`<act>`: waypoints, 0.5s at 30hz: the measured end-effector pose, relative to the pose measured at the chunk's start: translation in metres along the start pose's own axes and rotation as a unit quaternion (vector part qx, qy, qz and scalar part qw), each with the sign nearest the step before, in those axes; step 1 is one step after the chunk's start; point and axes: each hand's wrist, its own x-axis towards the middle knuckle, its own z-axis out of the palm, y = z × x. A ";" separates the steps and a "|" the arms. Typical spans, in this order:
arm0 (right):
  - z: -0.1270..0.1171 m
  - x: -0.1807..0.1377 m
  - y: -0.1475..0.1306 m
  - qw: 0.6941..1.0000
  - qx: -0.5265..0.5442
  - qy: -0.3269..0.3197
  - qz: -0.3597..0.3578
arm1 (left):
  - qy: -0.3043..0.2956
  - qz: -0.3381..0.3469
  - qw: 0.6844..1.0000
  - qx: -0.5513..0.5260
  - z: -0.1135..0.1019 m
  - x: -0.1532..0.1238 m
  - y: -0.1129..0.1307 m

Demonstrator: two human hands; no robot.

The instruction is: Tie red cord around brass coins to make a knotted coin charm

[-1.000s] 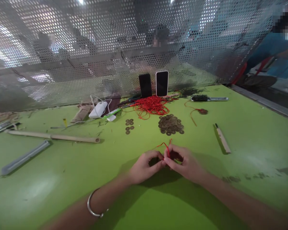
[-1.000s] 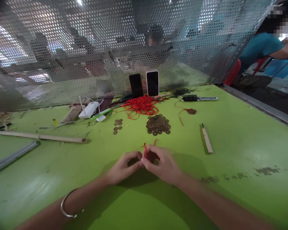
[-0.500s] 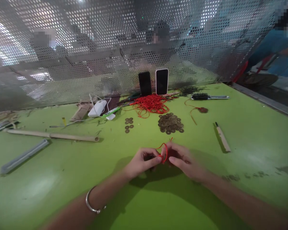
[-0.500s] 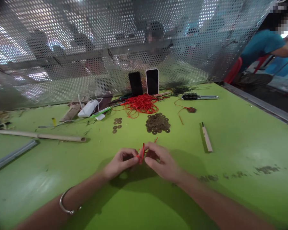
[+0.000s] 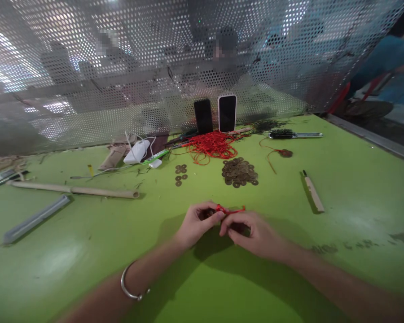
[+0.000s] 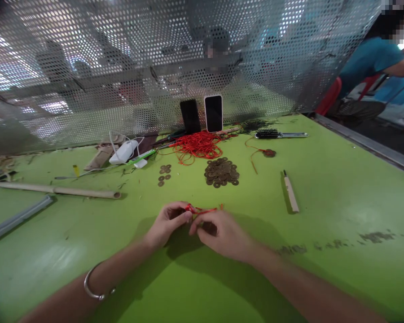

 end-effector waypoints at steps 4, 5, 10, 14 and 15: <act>0.000 -0.004 -0.006 0.999 -0.015 -0.034 -0.032 | 0.010 0.017 0.996 0.089 0.005 -0.001 -0.001; -0.001 -0.004 -0.007 0.998 -0.029 -0.036 -0.050 | 0.010 0.015 0.995 0.101 0.005 -0.001 -0.001; -0.014 -0.003 -0.019 0.973 -0.080 0.117 -0.181 | -0.017 0.027 0.988 0.153 0.002 0.002 -0.002; -0.018 -0.015 -0.048 0.944 0.049 0.229 -0.231 | -0.013 0.024 0.983 0.181 0.003 0.004 -0.001; -0.014 -0.022 -0.056 0.949 0.054 0.200 -0.236 | -0.006 0.028 0.984 0.175 0.004 0.004 -0.001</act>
